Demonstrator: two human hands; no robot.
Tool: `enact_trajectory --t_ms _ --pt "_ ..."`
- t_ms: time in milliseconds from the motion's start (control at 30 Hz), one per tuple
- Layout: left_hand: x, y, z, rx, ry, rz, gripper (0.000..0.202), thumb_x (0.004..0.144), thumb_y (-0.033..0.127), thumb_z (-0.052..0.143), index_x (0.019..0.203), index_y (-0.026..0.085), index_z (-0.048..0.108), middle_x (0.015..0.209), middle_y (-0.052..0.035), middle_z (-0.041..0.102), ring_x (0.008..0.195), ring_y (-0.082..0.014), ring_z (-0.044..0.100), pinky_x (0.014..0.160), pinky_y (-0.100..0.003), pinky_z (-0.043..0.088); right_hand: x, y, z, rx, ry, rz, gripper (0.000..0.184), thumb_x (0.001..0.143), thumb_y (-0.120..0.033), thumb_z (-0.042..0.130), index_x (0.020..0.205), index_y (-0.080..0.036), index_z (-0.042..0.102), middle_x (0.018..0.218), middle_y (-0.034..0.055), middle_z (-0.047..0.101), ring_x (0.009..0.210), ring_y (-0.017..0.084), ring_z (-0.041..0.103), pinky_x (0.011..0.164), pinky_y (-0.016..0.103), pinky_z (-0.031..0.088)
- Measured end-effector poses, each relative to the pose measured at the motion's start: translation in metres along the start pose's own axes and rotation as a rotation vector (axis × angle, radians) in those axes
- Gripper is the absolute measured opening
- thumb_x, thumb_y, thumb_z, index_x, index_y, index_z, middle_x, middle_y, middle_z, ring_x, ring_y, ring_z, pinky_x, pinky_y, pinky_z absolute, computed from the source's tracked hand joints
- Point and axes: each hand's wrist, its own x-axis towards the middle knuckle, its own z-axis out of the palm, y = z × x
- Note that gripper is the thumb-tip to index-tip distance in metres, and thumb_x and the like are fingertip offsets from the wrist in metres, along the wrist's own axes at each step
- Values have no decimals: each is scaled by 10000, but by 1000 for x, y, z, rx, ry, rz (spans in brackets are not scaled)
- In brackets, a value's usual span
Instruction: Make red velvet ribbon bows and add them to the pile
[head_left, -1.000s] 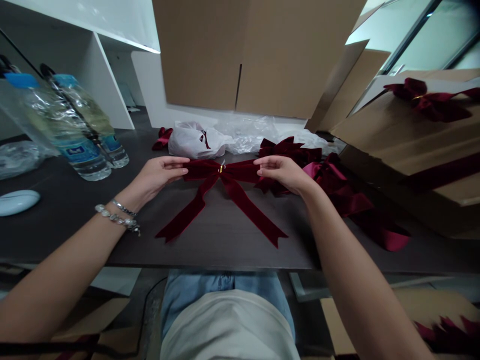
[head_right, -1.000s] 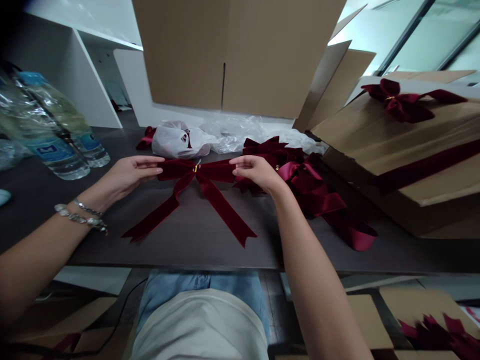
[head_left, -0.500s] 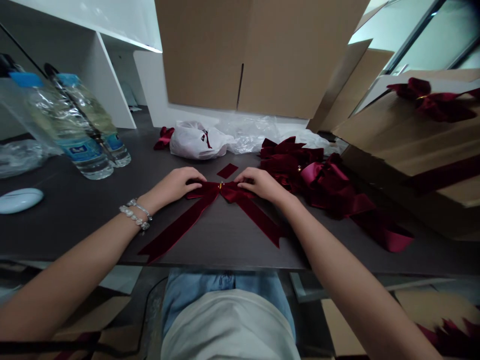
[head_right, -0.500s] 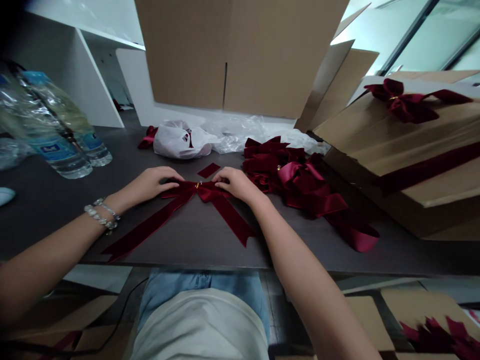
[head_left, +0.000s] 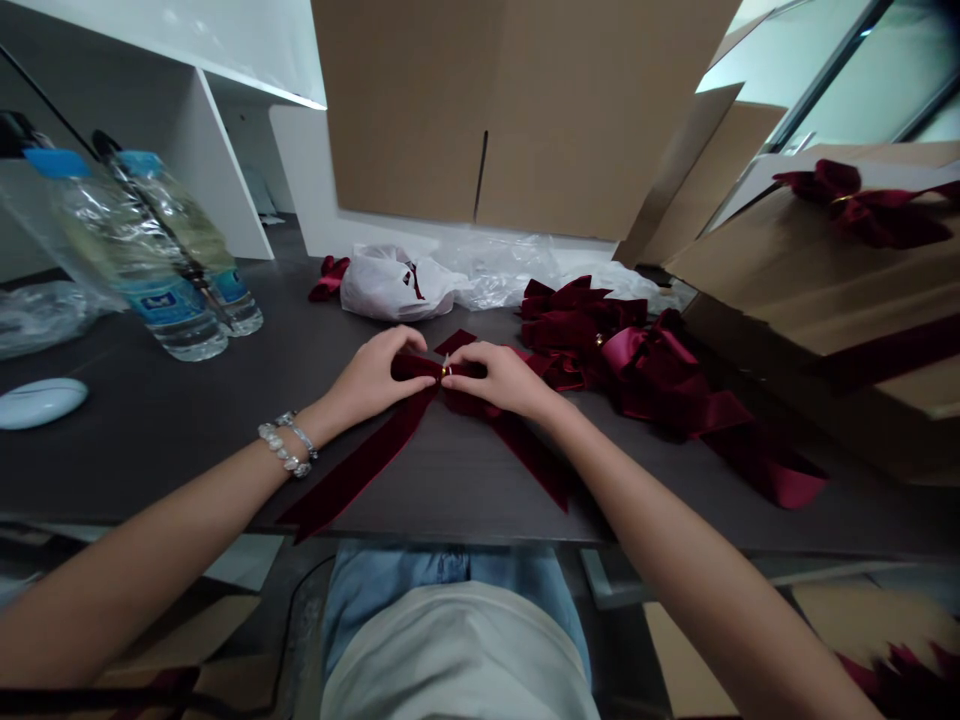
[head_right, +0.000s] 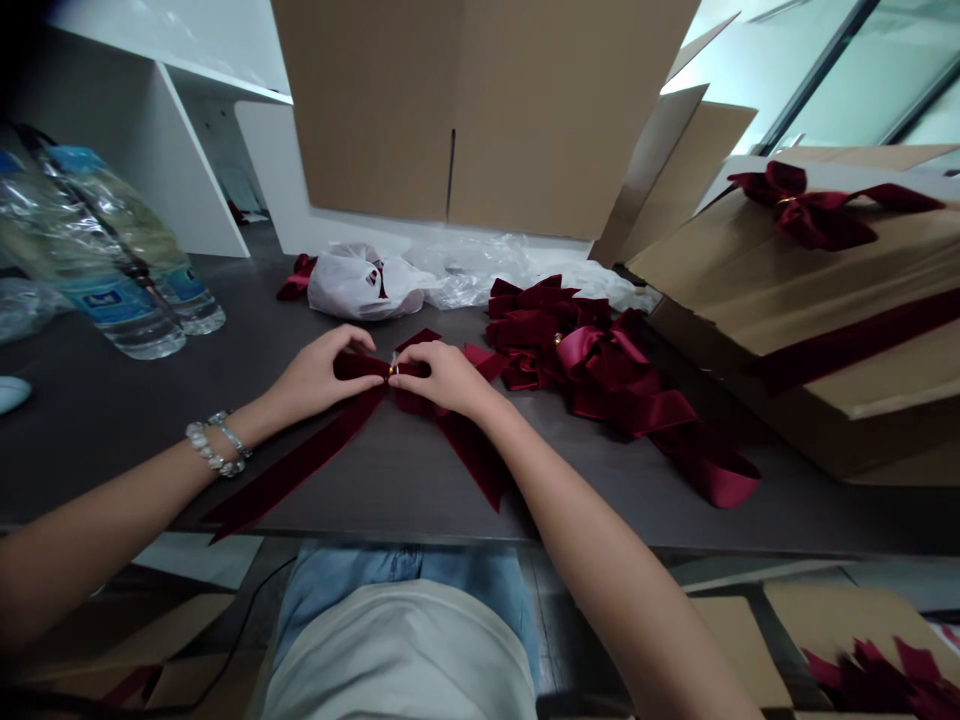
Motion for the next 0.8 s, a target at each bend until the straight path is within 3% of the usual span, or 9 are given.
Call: enact_trajectory --t_ms 100,133,200,267,367,500,800 --pt "-1 8 4 -193 269 -231 882 630 403 813 1377 207 385 1385 -134 470 1169 -230 550 1045 -376 411 0 -8 2 221 196 66 184 807 -314 700 925 -176 675 984 35 695 934 174 620 878 300 434" --pt "-2 10 6 -266 317 -306 961 606 402 830 1411 200 345 1408 -150 457 1219 -244 528 1080 -394 388 1 -10 4 288 246 94 205 793 -326 712 920 -171 671 975 38 696 927 170 622 878 299 440" --pt "-2 12 9 -454 344 -400 900 612 396 829 1376 172 410 1362 -152 527 1248 -249 521 1106 -407 374 2 -14 9 408 329 158 246 770 -355 726 905 -159 663 950 49 695 897 165 624 859 298 454" --pt "-3 14 11 -699 278 -430 681 652 395 802 1238 153 552 1263 -129 620 1165 -228 588 1063 -386 430 4 -16 14 526 376 213 279 753 -374 732 908 -155 655 941 57 695 875 159 627 840 296 466" --pt "-6 17 12 -927 122 -488 461 643 403 811 1003 151 673 1093 -90 711 983 -200 662 924 -338 524 3 -19 17 597 304 251 283 754 -400 720 900 -163 668 937 52 697 868 155 627 830 290 471" --pt "-10 16 12 -901 76 -500 416 581 375 860 903 165 700 966 -53 743 871 -178 675 811 -293 554 -1 -20 14 563 168 284 287 777 -441 691 851 -163 691 901 40 693 836 153 615 800 280 458" --pt "-10 13 12 -783 21 -444 453 584 389 854 941 163 692 983 -58 743 859 -184 676 823 -308 544 -2 -17 10 550 59 244 340 784 -496 672 783 -157 638 814 13 618 765 139 542 720 257 414"
